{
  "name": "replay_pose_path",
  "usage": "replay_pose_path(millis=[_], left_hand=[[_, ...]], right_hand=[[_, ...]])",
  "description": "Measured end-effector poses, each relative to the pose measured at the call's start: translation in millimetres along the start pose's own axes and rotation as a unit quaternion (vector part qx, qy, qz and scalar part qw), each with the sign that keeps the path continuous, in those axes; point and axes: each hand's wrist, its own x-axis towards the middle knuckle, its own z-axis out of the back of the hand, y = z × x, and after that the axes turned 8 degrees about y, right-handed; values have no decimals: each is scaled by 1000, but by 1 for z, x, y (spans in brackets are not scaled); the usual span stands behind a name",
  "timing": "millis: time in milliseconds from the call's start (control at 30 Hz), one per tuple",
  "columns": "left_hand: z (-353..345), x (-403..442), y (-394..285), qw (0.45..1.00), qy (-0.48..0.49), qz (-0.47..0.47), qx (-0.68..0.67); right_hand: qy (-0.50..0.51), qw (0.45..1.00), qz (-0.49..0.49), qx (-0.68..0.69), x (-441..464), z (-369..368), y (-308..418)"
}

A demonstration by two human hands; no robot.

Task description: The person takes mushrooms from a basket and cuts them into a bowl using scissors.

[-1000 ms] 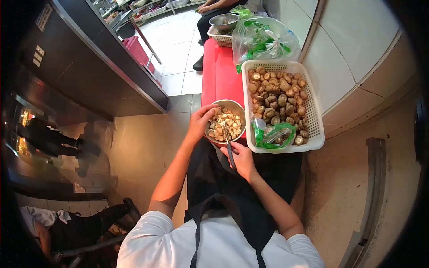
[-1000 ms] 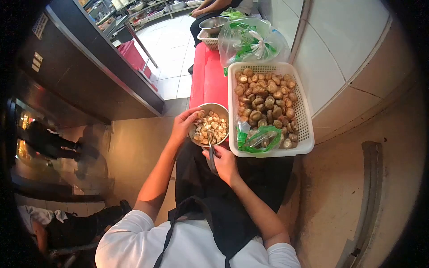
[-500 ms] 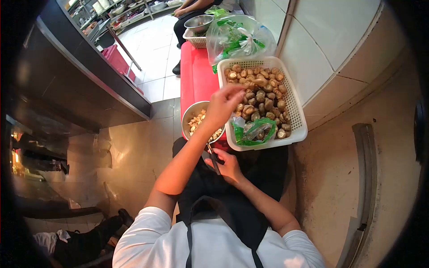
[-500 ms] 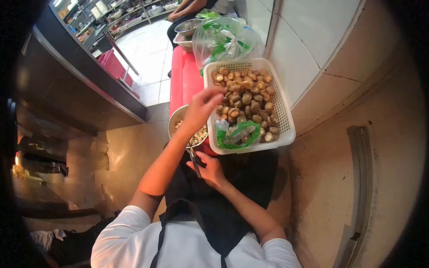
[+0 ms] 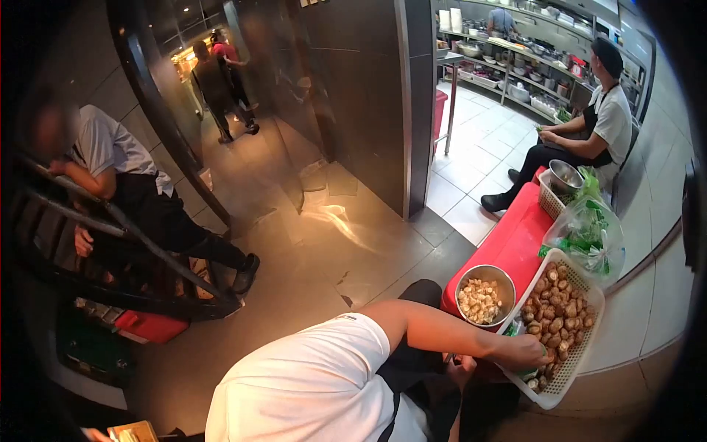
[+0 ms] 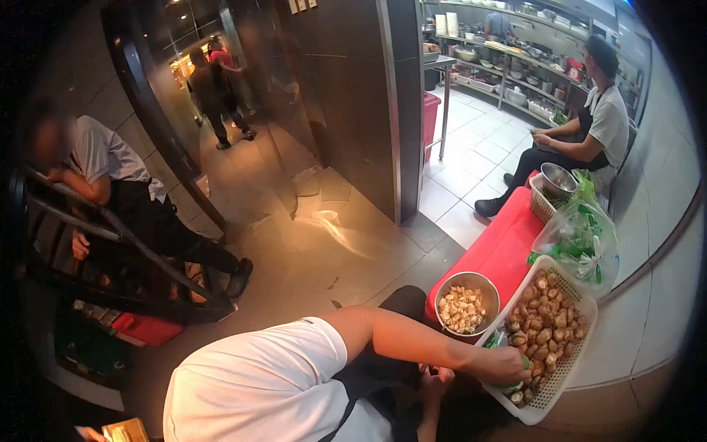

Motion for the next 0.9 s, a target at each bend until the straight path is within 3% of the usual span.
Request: replay_pose_path(millis=[100,233,400,500,533,633,733,767,800,833,900], left_hand=[[-7,4,-5,971,173,-67,154],[-12,9,-12,958,195,-71,197],[-3,22,-23,938,268,-73,206],[-14,33,-13,925,321,-94,179],[-21,33,-18,928,304,-108,188],[0,25,-14,932,252,-125,227],[-22,24,-4,945,218,-100,223],[-25,25,-4,945,218,-103,223],[-34,25,-3,944,220,-108,221],[-64,24,3,956,142,-105,236],[-46,20,-2,963,126,-102,217]], right_hand=[[28,999,-25,-19,-2,2,6],[72,994,-84,12,-1,6,11],[32,999,11,-15,-1,-2,-5],[62,998,-14,-13,1,4,3],[81,996,-34,-5,5,10,19],[59,996,42,-41,9,12,11],[84,995,-18,-39,-7,-2,-49],[30,998,-52,6,1,1,-10],[20,999,-23,12,4,1,-10],[11,1000,5,17,7,-3,-13],[5,999,30,7,5,-3,-5]])
